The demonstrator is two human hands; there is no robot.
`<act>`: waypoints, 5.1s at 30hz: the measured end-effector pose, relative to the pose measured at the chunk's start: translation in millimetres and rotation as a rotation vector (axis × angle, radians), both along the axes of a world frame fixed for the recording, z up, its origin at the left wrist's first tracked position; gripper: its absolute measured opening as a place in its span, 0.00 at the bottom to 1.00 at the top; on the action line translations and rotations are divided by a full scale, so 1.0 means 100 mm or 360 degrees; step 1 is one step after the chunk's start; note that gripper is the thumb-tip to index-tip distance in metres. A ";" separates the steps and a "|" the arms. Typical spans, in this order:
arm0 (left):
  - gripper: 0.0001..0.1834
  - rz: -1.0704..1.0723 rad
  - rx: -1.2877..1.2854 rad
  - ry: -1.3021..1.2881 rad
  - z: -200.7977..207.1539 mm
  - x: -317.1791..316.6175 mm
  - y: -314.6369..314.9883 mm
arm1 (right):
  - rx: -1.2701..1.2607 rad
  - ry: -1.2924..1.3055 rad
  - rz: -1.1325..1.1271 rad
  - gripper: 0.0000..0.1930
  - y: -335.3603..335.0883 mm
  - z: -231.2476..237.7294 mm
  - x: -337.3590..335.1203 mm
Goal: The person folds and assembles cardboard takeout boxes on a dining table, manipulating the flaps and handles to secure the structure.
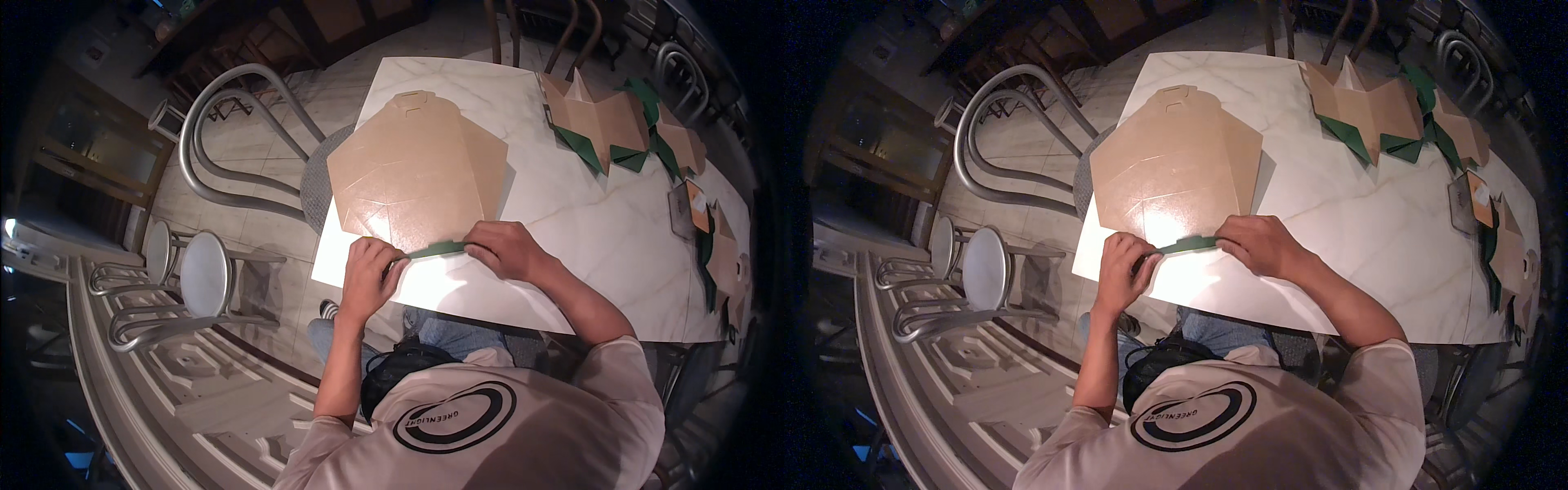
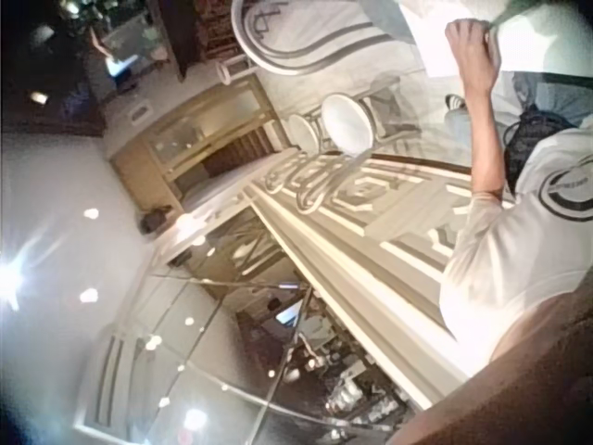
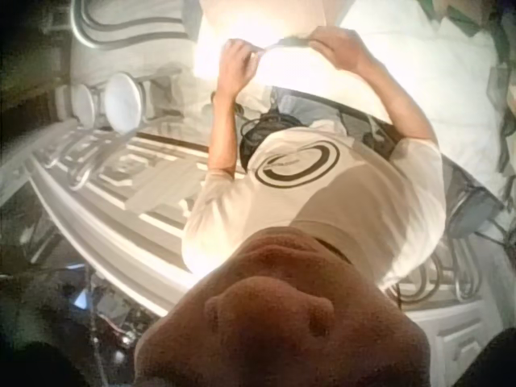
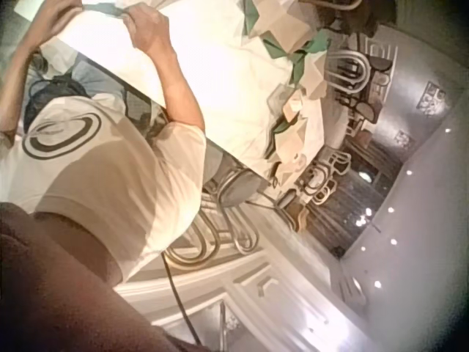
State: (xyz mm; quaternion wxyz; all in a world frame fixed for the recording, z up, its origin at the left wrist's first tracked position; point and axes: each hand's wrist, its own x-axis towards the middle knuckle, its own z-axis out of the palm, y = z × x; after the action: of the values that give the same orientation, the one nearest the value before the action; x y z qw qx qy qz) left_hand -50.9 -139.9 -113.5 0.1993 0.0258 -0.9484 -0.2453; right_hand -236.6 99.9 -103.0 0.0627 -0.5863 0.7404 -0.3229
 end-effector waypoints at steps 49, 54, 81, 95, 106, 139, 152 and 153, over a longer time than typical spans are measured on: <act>0.16 0.0574 0.0095 -0.0151 0.10 -0.26 -0.05 | -0.0009 -0.0043 -0.0404 0.11 -0.54 -0.10 -0.28; 0.17 0.0415 0.0653 -0.0051 0.01 -0.13 -0.20 | -0.0123 -0.0098 -0.0283 0.11 -0.41 -0.06 -0.36; 0.29 -0.0299 -0.0224 0.0261 0.10 0.53 0.06 | -0.1253 -0.0366 -0.0104 0.04 -0.82 0.46 -1.05; 0.27 -0.0211 -0.0292 -0.0052 0.01 0.40 0.52 | -0.0071 -0.0048 0.0208 0.27 0.27 0.11 0.08; 0.17 -0.0184 -0.0080 0.0307 -0.18 0.52 0.62 | 0.0100 0.0067 0.0141 0.22 0.24 0.12 0.81; 0.35 -0.0422 -0.0223 0.0038 0.08 0.76 -0.06 | 0.0315 0.0366 0.0183 0.36 0.45 0.37 0.49; 0.26 -0.0235 0.0059 -0.0014 0.11 0.57 -0.11 | 0.0052 0.0048 0.0117 0.26 0.27 0.05 0.13; 0.22 -0.0183 0.0213 -0.0017 0.11 0.54 -0.11 | 0.0072 -0.0166 0.0043 0.26 0.26 0.03 0.09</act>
State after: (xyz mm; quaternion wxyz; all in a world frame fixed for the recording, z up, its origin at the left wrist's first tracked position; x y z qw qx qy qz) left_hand 3.3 -151.1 -102.9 0.1778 -0.0142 -0.9308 -0.3192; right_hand -227.5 125.9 -100.3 0.1189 -0.5769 0.7352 -0.3353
